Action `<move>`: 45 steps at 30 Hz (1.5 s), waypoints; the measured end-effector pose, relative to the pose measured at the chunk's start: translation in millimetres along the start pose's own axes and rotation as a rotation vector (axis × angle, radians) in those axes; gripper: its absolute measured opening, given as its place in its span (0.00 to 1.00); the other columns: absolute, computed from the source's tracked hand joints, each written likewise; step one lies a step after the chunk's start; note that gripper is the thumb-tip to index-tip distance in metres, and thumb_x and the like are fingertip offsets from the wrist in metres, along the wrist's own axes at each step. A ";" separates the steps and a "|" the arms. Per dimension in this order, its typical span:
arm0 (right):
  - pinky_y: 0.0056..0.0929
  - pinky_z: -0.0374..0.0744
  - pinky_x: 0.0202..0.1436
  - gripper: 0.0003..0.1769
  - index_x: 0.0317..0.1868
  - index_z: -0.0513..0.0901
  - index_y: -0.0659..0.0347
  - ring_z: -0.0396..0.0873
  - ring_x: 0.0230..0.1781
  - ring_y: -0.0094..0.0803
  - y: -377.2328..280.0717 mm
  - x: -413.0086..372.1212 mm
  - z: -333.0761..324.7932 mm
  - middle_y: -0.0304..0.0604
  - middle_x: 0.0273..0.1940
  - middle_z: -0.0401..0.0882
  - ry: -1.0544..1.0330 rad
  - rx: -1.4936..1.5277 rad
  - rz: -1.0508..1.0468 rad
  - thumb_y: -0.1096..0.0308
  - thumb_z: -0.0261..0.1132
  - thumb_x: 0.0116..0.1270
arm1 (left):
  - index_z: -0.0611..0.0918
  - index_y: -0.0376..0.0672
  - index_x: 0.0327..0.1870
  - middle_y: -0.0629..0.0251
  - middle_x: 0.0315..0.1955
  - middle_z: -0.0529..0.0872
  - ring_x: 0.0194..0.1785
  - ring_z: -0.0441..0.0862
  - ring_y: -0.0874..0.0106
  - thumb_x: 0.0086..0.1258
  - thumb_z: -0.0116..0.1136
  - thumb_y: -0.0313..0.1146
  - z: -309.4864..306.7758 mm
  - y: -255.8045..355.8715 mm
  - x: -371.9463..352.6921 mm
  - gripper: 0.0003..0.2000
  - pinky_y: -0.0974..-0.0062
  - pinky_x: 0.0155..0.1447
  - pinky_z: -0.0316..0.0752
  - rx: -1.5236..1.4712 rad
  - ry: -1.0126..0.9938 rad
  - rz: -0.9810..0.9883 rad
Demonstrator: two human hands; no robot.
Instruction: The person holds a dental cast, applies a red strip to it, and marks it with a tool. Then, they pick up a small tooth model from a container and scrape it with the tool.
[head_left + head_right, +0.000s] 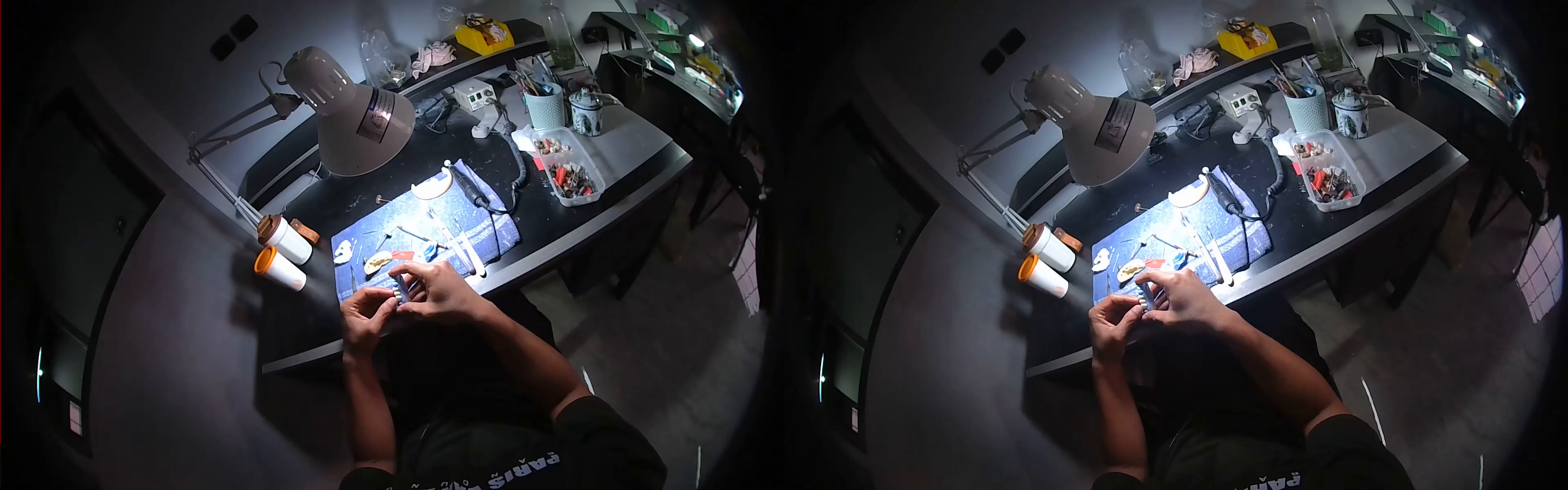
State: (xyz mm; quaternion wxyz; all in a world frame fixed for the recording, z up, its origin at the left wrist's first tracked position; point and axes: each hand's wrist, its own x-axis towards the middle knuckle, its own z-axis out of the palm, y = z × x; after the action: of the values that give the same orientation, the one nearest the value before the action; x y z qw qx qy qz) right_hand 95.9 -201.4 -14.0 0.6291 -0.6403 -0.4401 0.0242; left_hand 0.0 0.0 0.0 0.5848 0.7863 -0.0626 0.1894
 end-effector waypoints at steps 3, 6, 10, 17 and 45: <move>0.30 0.93 0.47 0.30 0.62 0.85 0.61 0.96 0.40 0.34 0.3 -4.6 -1.1 0.49 0.41 0.92 0.001 0.014 0.003 0.68 0.85 0.62 | 0.90 0.34 0.46 0.63 0.40 0.94 0.45 0.91 0.77 0.73 0.73 0.21 3.5 -0.9 -3.1 0.05 0.77 0.54 0.84 -0.009 -0.005 0.007; 0.30 0.93 0.46 0.29 0.62 0.85 0.62 0.95 0.39 0.33 -1.1 -1.1 0.2 0.49 0.41 0.92 0.015 0.009 -0.011 0.68 0.85 0.61 | 0.90 0.34 0.46 0.63 0.40 0.94 0.45 0.91 0.77 0.73 0.73 0.21 0.8 1.8 -0.2 0.05 0.76 0.54 0.84 0.003 -0.005 0.007; 0.30 0.92 0.45 0.30 0.62 0.85 0.63 0.95 0.38 0.33 -3.4 -2.5 0.0 0.48 0.39 0.91 0.024 -0.011 -0.010 0.68 0.85 0.61 | 0.90 0.34 0.47 0.64 0.40 0.94 0.46 0.90 0.77 0.74 0.73 0.21 1.5 3.6 -1.5 0.05 0.76 0.55 0.84 -0.007 -0.004 -0.004; 0.30 0.92 0.46 0.29 0.59 0.86 0.64 0.95 0.40 0.32 -5.9 -1.2 -1.2 0.48 0.39 0.90 0.025 -0.026 0.011 0.64 0.86 0.62 | 0.88 0.34 0.49 0.65 0.42 0.93 0.47 0.89 0.78 0.73 0.72 0.19 2.1 3.4 -0.3 0.07 0.77 0.56 0.83 -0.024 0.006 0.004; 0.23 0.89 0.43 0.30 0.62 0.87 0.65 0.88 0.36 0.21 -10.3 -2.4 -2.9 0.40 0.37 0.87 -0.011 0.009 0.013 0.74 0.86 0.59 | 0.88 0.34 0.48 0.64 0.40 0.92 0.45 0.89 0.78 0.72 0.73 0.20 -0.1 -2.7 -0.7 0.08 0.78 0.55 0.82 -0.116 0.020 -0.026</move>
State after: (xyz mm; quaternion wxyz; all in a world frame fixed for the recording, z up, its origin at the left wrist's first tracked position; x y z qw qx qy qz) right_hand 90.6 -206.9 -6.1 0.6294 -0.6402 -0.4391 0.0337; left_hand 0.2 0.9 -2.7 0.6323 0.7499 -0.0573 0.1858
